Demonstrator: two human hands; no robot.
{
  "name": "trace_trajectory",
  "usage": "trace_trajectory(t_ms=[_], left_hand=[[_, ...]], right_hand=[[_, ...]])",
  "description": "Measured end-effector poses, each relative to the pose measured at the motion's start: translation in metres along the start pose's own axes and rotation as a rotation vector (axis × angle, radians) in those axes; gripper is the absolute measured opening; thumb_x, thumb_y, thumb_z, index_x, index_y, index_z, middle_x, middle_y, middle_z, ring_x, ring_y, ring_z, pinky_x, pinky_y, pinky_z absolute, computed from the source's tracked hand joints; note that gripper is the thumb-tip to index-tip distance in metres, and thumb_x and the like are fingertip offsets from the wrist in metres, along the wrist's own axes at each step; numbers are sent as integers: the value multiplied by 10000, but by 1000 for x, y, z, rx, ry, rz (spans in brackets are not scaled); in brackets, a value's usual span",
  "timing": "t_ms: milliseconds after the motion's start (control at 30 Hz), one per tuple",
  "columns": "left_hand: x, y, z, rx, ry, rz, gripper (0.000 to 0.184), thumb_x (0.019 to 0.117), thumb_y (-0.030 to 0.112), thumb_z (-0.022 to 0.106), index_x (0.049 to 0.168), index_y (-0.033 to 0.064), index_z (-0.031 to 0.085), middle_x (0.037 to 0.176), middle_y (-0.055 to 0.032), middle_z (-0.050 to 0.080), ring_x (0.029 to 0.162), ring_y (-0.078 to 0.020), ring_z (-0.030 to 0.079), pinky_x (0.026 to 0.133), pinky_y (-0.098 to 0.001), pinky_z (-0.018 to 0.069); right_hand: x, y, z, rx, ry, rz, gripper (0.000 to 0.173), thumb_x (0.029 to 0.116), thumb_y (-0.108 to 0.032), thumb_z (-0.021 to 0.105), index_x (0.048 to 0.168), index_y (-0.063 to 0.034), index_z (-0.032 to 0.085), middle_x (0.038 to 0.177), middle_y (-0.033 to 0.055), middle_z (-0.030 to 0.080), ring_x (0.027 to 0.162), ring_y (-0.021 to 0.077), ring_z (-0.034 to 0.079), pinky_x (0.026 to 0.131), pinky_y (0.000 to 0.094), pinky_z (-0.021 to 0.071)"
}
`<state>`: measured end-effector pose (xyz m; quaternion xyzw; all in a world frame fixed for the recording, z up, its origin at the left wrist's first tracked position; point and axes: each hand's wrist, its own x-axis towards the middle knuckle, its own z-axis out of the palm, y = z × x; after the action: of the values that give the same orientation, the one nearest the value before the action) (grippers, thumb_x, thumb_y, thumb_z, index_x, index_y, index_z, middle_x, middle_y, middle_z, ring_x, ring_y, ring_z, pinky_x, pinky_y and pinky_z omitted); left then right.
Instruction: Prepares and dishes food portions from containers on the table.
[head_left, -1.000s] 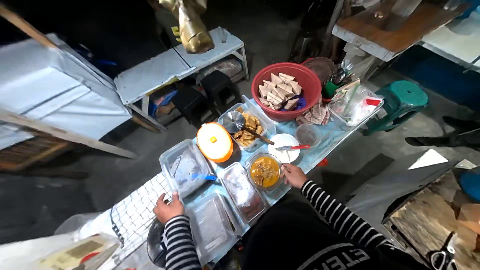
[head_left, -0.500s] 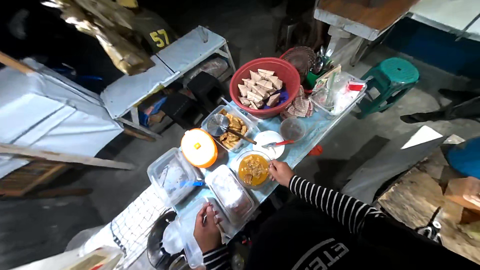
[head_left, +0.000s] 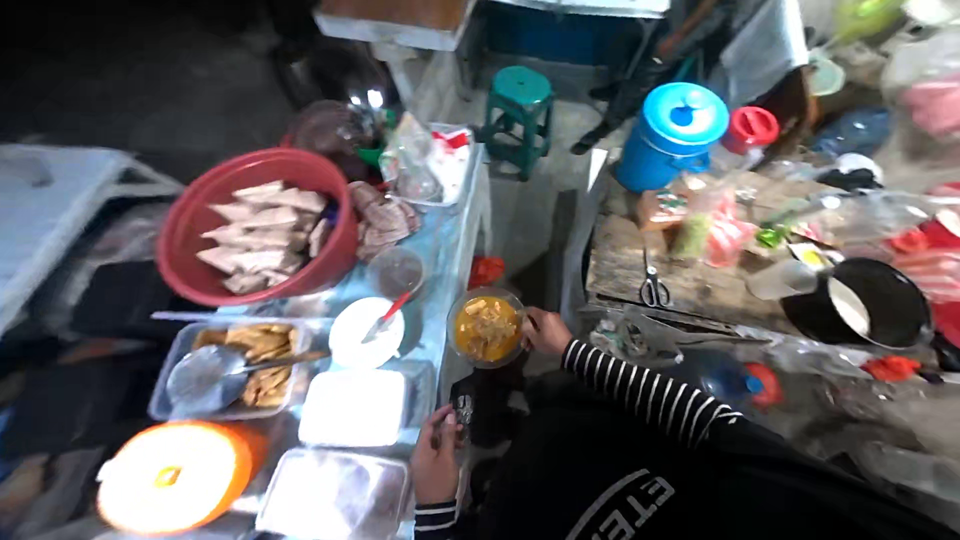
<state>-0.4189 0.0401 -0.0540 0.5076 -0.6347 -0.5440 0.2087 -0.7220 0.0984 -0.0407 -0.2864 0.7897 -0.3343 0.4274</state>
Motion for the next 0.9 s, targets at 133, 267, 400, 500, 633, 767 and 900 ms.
trace_trajectory(t_ms=[133, 267, 400, 500, 633, 767, 900], left_hand=[[28, 31, 26, 59, -80, 16, 317, 1043, 197, 548, 1272, -3, 636, 1085, -112, 727, 764, -141, 723, 646, -320, 624], [71, 66, 50, 131, -149, 68, 364, 1049, 226, 538, 1318, -8, 612, 1208, -141, 695, 927, -175, 725, 806, -362, 623], [144, 100, 50, 288, -1, 161, 379, 1051, 211, 559, 1308, -64, 608, 1230, -232, 674, 1105, -279, 675, 995, -451, 533], [200, 134, 36, 417, 190, 70, 392, 1063, 233, 552, 1316, -62, 607, 1280, -243, 654, 1210, -312, 639, 1077, -456, 491], [275, 133, 23, 590, 294, 18, 379, 1075, 247, 514, 1346, -2, 605, 1336, -221, 629, 1250, -343, 612, 1080, -513, 479], [330, 110, 30, 860, 206, -96, 598, 966, 388, 692, 1445, 62, 544, 1491, -254, 497, 1402, -435, 455, 1148, -600, 387], [363, 95, 43, 1051, 89, -142, 1060, 741, 653, 821, 1604, 268, 340, 1696, -185, 162, 1555, -450, 108, 1189, -723, 161]], right_hand=[[-8, 62, -59, -4, 243, 155, 387, 1089, -205, 439, 1396, -13, 577, 1095, 182, 734, 885, 268, 756, 856, 452, 629], [-1, 122, -108, -24, 455, 338, 402, 1093, -240, 434, 1393, -24, 591, 1186, 235, 710, 1085, 377, 708, 990, 556, 548], [16, 183, -145, -41, 640, 403, 400, 1087, -216, 483, 1385, 28, 593, 1242, 303, 676, 1187, 457, 653, 1059, 605, 487], [36, 209, -163, -75, 678, 415, 416, 1097, -214, 457, 1381, 63, 581, 1299, 336, 636, 1252, 484, 606, 1093, 627, 444], [47, 209, -180, -16, 722, 476, 410, 1103, -206, 428, 1322, 89, 609, 1267, 334, 655, 1238, 477, 620, 1096, 620, 439], [56, 214, -178, 48, 772, 499, 418, 1113, -196, 385, 1295, 94, 624, 1220, 303, 690, 1183, 435, 666, 1085, 587, 464], [58, 203, -171, 325, 841, 544, 462, 1133, -241, 336, 1356, 79, 583, 1212, 275, 697, 1080, 358, 724, 1010, 515, 548]])
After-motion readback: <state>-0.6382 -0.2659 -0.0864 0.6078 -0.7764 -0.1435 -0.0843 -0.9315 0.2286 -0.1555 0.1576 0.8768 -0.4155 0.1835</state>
